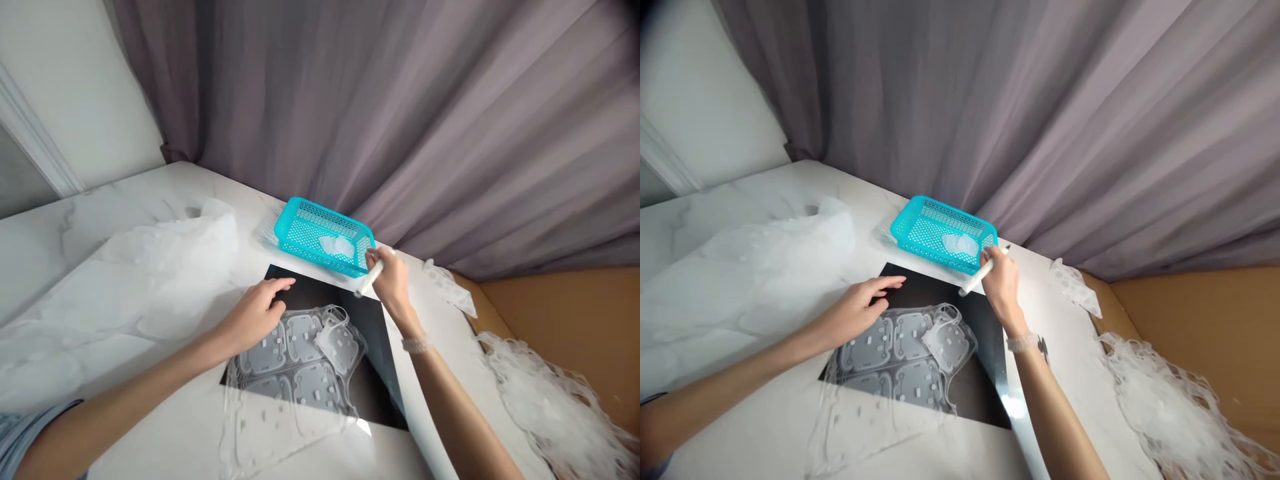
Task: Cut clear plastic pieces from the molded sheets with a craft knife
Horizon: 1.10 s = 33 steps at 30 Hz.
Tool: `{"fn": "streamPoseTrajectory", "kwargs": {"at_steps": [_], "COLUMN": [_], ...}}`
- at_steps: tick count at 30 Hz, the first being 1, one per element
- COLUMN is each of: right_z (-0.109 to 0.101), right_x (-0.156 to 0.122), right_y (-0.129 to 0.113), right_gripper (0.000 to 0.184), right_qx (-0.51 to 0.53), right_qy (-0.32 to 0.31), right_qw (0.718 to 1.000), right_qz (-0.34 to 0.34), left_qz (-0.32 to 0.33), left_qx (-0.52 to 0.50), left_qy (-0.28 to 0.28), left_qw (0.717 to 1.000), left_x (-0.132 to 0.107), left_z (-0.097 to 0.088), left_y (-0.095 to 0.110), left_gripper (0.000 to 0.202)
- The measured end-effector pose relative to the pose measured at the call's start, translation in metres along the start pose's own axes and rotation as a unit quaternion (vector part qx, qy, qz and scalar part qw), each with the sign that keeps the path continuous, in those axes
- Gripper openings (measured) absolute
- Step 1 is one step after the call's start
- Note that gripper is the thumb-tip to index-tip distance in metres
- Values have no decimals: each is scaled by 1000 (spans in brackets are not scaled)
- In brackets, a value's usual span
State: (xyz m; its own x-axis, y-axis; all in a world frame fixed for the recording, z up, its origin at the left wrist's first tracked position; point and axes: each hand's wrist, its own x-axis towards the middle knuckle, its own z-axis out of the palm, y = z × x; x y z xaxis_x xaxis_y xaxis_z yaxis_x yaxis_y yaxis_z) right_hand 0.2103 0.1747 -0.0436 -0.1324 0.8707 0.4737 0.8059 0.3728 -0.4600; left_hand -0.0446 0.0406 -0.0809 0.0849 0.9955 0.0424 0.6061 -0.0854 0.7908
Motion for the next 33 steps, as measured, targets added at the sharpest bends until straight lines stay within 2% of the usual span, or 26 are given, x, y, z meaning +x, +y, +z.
{"fn": "streamPoseTrajectory", "kwargs": {"at_steps": [3, 6, 9, 11, 13, 16, 18, 21, 24, 26, 28, 30, 33], "right_z": [-18, -29, -29, -26, -24, -32, -44, -62, -68, -65, -59, -53, -43], "right_x": [-52, -96, -120, -127, -129, -125, -115, -93, -71, -63, -65, -75, -94], "right_y": [7, 9, 2, -6, -10, -5, 10, 41, 71, 81, 77, 59, 11], "right_gripper": [34, 37, 36, 35, 34, 34, 34, 32, 29, 26, 24, 27, 39], "right_qx": [-8, 39, 120, 161, 186, 202, 176, 69, -4, -16, -18, -5, 130], "right_qy": [-59, -170, -252, -267, -260, -222, -172, -85, -45, -31, -14, -11, -107], "right_qw": [998, 984, 957, 945, 942, 948, 964, 989, 993, 991, 991, 991, 977], "right_qz": [19, 42, 83, 97, 101, 106, 104, 98, 112, 126, 135, 134, 130], "left_qz": [35, 52, 61, 61, 61, 62, 61, 54, 41, 37, 44, 61, 104], "left_qx": [106, 149, 189, 205, 214, 214, 210, 207, 220, 233, 247, 262, 281], "left_qy": [18, 12, 2, -3, -10, -17, -15, -14, -16, -11, -5, 1, -3], "left_qw": [994, 987, 980, 977, 975, 975, 976, 977, 974, 972, 968, 963, 954], "left_x": [-3, -6, -8, -8, -8, -7, -4, 6, 22, 31, 34, 29, 12], "left_z": [5, 8, 11, 12, 11, 8, 7, 12, 23, 29, 31, 28, 22], "left_y": [-7, -8, -6, -4, -3, -2, 0, 6, 10, 12, 11, 10, 4], "left_gripper": [45, 36, 23, 15, 12, 19, 19, 14, 15, 17, 18, 21, 27]}}
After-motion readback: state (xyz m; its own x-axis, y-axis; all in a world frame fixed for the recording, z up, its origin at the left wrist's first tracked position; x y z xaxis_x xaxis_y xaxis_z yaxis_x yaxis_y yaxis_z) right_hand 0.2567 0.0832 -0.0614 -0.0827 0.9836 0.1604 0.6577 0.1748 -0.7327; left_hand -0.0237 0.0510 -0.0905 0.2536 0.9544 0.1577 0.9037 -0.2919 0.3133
